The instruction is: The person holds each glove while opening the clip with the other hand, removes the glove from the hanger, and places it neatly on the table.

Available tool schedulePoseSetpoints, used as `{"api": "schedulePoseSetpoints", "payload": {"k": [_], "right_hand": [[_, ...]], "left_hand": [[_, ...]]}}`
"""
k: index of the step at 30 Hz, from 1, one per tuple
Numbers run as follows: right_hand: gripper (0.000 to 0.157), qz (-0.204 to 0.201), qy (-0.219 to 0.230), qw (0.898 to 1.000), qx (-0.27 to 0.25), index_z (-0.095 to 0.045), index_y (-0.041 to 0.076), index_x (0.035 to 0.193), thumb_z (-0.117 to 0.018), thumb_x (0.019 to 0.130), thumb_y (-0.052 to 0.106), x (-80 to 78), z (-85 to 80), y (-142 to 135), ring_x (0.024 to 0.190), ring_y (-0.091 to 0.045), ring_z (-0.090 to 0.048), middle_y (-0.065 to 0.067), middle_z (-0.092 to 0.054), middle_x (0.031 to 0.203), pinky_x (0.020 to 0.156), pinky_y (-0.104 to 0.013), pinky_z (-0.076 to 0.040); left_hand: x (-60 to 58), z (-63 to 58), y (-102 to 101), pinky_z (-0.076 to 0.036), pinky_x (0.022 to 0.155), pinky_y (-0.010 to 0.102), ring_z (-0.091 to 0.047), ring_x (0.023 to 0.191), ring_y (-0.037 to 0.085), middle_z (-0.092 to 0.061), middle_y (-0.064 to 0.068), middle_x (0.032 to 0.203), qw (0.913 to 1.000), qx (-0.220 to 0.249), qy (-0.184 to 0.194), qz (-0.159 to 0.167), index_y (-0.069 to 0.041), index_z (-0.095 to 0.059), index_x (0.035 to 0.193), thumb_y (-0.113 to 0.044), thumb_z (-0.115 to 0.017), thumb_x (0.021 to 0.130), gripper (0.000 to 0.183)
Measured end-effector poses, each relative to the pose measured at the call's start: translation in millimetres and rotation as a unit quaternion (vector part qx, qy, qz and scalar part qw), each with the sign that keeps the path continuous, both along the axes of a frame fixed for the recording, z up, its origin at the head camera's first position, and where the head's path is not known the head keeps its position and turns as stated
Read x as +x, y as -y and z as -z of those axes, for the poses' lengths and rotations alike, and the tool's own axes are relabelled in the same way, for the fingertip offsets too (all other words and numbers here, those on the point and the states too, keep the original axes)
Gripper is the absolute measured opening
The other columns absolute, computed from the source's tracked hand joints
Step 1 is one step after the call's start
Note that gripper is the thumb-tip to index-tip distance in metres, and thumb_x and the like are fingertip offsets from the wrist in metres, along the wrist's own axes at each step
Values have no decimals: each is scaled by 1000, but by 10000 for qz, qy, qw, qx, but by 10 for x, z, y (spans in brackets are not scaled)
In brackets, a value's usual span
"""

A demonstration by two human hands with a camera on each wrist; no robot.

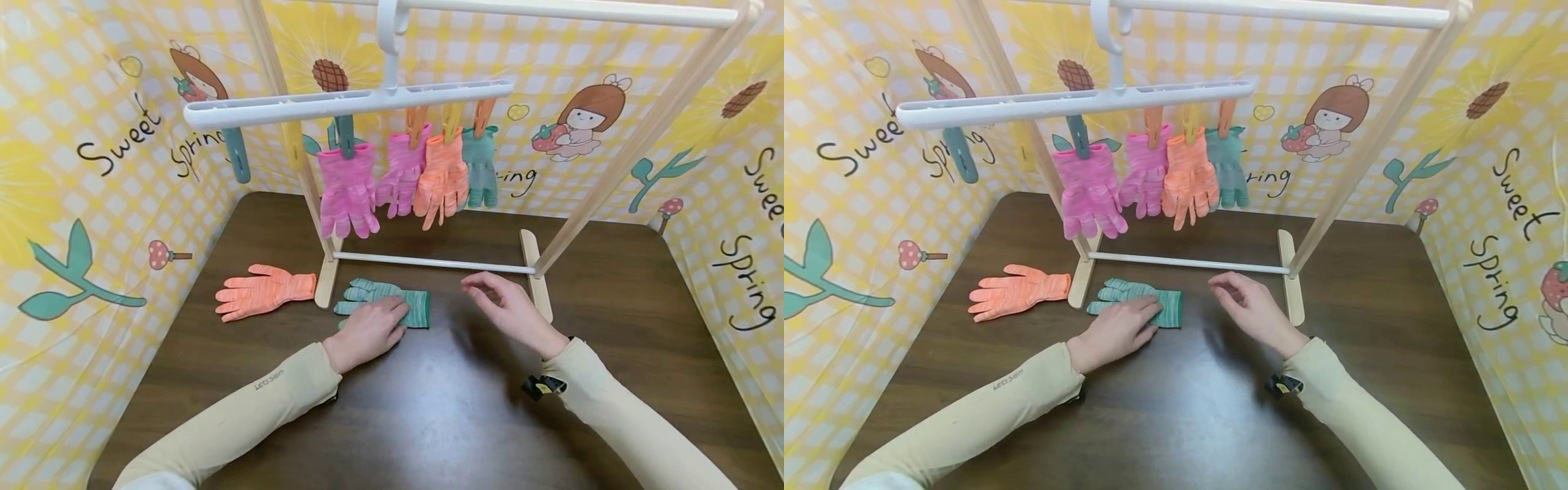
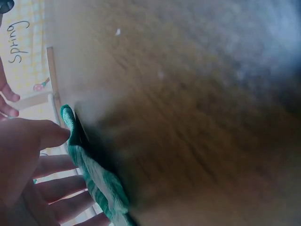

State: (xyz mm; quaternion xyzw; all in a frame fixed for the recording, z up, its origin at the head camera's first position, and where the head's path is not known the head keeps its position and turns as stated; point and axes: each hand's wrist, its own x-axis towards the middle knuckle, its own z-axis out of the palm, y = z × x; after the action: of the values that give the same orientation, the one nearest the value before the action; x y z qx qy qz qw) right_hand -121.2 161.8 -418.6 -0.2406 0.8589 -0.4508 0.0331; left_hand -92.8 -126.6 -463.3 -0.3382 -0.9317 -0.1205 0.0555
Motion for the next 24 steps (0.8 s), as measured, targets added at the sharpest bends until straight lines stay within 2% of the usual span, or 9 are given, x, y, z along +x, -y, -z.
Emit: {"api": "schedulePoseSetpoints", "payload": {"k": [4,10,13,18,24], "right_hand": [[20,-13,-1,10000,66,-71,7,121,-61,104,9,12,27,-4,101,-24,-72,-11,-75,117,85,-42,-57],[20,-84,-46,9999,91,-71,4,120,-62,103,7,25,70,4,101,-24,-72,-12,-75,116,87,-48,-58],[19,-124,-72,9998,130,-71,3,120,-62,103,7,29,93,12,100,-23,-71,-14,-75,116,86,-46,-58],[19,-118,-73,9996,240,-71,2,119,-62,103,8,35,115,4,98,-20,-70,-10,-75,116,85,-38,-58],[19,-215,-101,9992,313,-72,1,118,-61,103,6,34,145,0,97,-22,-70,-12,-74,115,84,-37,-58]], "left_hand": [[-19,14,19,-56,97,46,-65,125,31,-67,17,132,9996,-295,43,32,-1,-70,126,-13,-67,100,29],[-62,12,64,-48,108,53,-51,141,37,-55,22,150,9975,-592,378,106,1,-59,143,1,-62,100,43],[-84,9,77,-47,108,55,-50,142,38,-54,23,151,9971,-626,414,121,1,-58,144,5,-62,98,46],[-127,9,79,-45,110,57,-47,144,38,-51,22,153,9964,-741,405,111,0,-57,146,5,-66,96,51],[-162,20,68,-44,112,56,-43,147,36,-48,21,157,9946,-900,511,58,-1,-54,149,4,-64,97,53]]}}
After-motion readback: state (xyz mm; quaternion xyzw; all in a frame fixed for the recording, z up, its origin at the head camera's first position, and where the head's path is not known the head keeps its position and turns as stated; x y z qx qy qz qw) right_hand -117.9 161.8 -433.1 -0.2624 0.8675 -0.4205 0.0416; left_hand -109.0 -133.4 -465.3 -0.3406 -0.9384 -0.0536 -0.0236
